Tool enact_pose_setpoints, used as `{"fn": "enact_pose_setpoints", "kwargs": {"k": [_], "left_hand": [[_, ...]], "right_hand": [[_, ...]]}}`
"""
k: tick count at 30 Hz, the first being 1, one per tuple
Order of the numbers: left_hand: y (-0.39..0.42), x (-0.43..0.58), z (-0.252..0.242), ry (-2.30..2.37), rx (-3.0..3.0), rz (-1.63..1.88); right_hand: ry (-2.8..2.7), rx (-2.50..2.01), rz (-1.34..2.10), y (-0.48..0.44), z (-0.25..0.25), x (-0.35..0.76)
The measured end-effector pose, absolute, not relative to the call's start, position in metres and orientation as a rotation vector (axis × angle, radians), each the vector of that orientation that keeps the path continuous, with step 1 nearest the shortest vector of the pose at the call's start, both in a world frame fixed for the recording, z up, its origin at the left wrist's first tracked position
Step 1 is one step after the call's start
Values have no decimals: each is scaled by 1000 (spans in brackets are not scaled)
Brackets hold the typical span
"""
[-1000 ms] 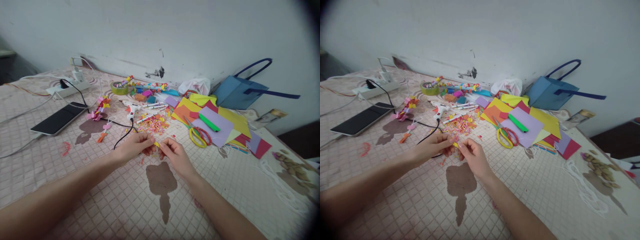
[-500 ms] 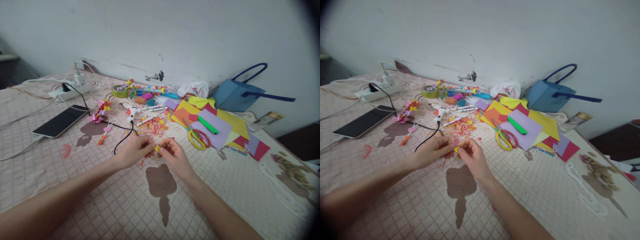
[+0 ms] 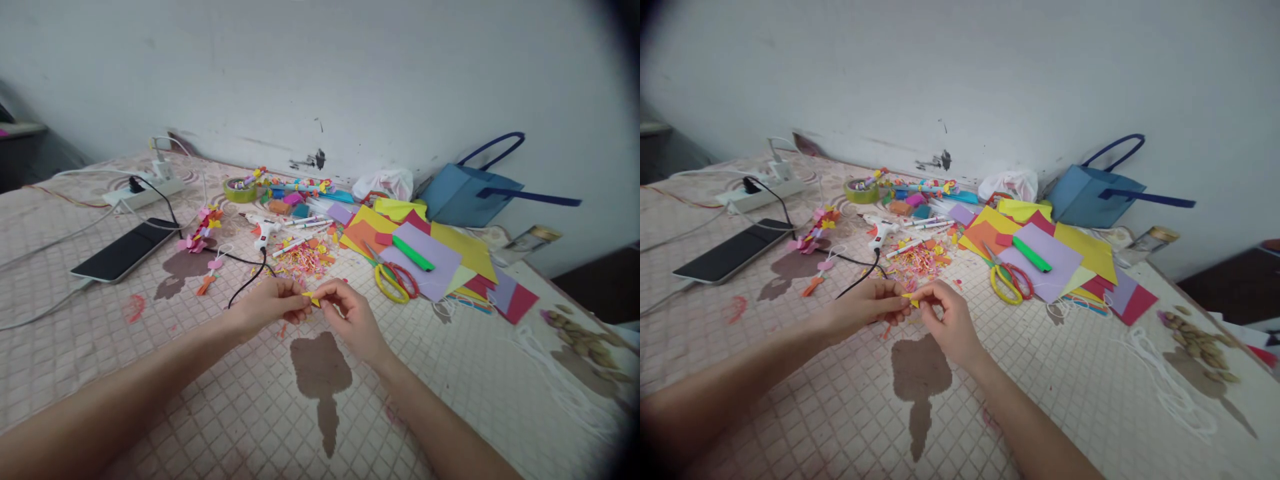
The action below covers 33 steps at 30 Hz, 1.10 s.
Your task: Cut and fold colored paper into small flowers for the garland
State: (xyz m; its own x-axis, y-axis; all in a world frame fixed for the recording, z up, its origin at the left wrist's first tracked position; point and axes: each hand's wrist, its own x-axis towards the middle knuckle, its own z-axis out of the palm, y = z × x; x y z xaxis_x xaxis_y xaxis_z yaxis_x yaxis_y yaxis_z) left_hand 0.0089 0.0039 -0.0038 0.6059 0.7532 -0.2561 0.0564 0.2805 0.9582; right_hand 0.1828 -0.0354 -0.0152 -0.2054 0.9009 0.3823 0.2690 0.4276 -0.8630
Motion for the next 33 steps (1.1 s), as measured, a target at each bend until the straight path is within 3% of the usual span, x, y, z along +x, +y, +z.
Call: {"fn": "enact_pose_setpoints", "kwargs": {"k": [8, 19, 33], "left_hand": [[6, 7, -2, 818, 1285, 509], [2, 9, -7, 827, 1585, 562], [1, 10, -7, 803, 1583, 534]], "right_hand": [[-1876, -968, 671, -32, -14, 188], [-1483, -1132, 1193, -32, -22, 180], [-1210, -1069, 1398, -32, -32, 176]]}}
